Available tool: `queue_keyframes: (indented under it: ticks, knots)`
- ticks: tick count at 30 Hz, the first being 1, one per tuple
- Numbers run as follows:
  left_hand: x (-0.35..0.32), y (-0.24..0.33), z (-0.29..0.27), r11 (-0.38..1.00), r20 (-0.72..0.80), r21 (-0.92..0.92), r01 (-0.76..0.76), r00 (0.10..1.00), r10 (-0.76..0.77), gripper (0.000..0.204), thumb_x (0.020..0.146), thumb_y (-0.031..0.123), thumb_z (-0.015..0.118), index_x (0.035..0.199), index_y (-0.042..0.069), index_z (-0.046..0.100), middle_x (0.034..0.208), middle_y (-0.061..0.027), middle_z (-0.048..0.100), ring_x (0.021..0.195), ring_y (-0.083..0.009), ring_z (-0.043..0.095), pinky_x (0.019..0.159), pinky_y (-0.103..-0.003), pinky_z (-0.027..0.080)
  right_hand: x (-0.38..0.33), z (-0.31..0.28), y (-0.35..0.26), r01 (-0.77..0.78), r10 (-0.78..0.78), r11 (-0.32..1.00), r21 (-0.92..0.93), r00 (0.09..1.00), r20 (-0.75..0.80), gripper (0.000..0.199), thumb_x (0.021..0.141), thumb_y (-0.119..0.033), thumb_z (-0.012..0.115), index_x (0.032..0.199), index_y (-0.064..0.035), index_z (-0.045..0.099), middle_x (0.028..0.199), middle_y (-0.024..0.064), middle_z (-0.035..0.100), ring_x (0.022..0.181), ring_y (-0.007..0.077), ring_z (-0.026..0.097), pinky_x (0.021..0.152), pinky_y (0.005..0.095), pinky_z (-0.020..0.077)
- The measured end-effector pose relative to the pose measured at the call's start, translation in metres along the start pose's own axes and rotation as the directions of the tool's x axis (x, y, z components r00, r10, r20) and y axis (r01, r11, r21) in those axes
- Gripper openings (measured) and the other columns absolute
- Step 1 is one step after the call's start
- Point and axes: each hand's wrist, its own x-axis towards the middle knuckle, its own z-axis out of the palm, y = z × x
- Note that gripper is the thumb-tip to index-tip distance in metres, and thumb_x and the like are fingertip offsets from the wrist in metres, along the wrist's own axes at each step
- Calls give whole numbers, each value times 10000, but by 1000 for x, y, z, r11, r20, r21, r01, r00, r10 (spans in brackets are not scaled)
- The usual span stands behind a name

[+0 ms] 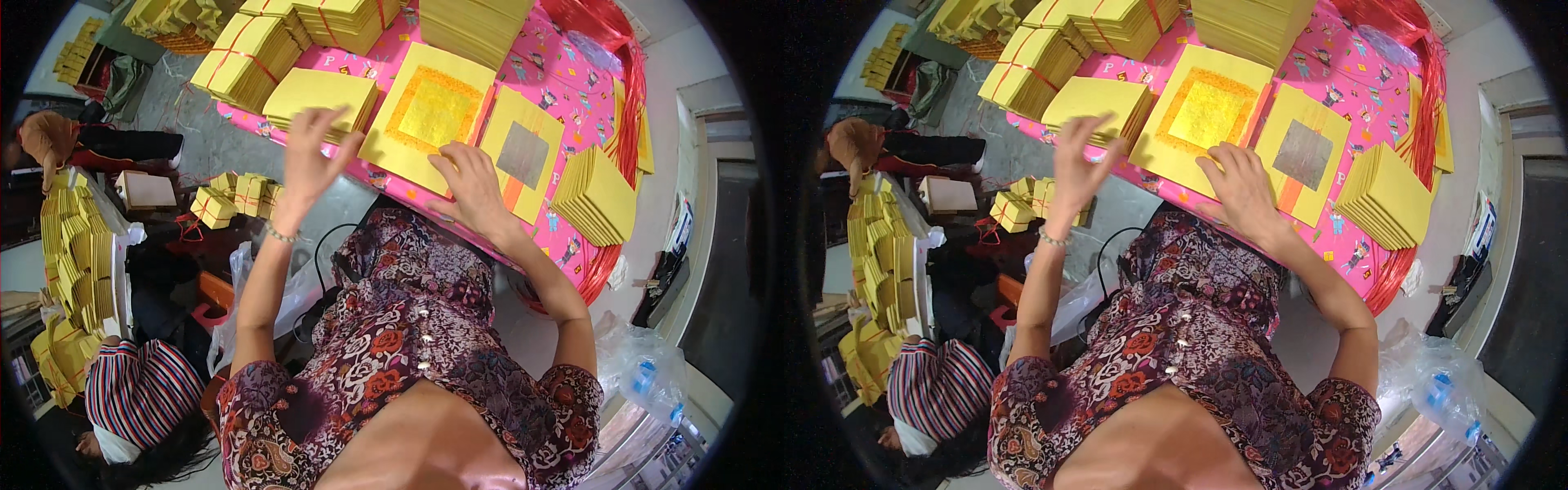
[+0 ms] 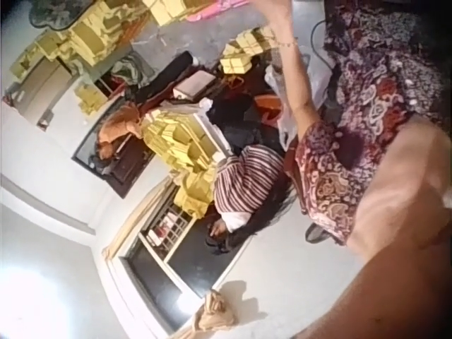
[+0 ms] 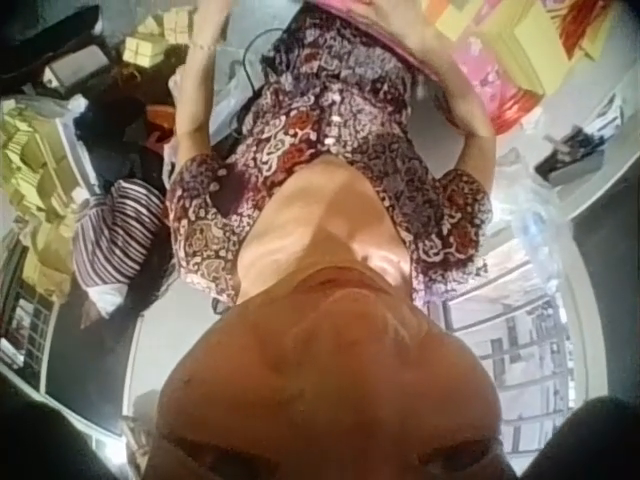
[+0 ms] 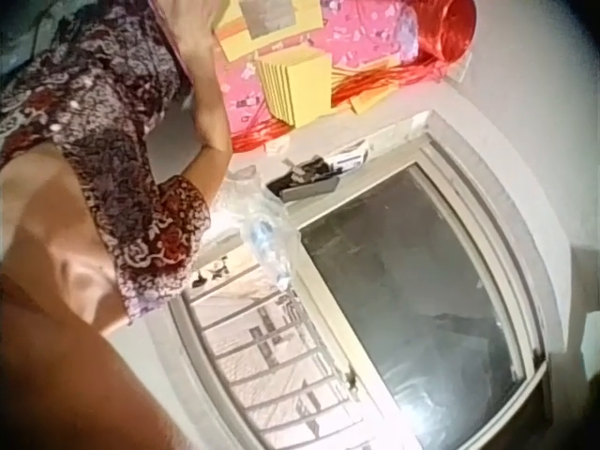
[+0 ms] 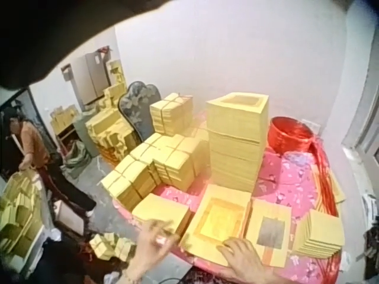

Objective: Sorting and stacking sheets of yellow joss paper with gold leaf decoration.

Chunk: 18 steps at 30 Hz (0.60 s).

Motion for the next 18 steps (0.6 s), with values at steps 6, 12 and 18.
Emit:
queue_keyframes:
  ticks: [6,12,18]
  knots:
    - [-11,25,46,969,261,-122,-217,934,242,480,751,194,831,1203,128,684,1167,-86,616,1124,-289,546,937,-414,456,-1,5,10,-16,16,1000,6,1000,-16,563,748,-288,807,1205,-50,580,1201,130,572,1199,319,522,1040,461,404]
    - [-8,21,63,961,342,-130,-243,899,273,492,754,156,807,1225,132,670,1270,-58,611,1245,-299,519,1023,-430,429,5,0,22,-67,69,996,57,997,-22,551,758,-305,806,1199,-53,593,1192,132,579,1148,338,552,1013,455,426]
    - [0,21,63,964,382,-159,-212,887,258,441,791,161,770,1215,110,665,1360,-77,592,1307,-320,490,1067,-446,418,3,-4,32,-74,77,992,102,997,-25,593,762,-355,814,1222,-56,588,1215,138,569,1160,356,546,1016,459,425]
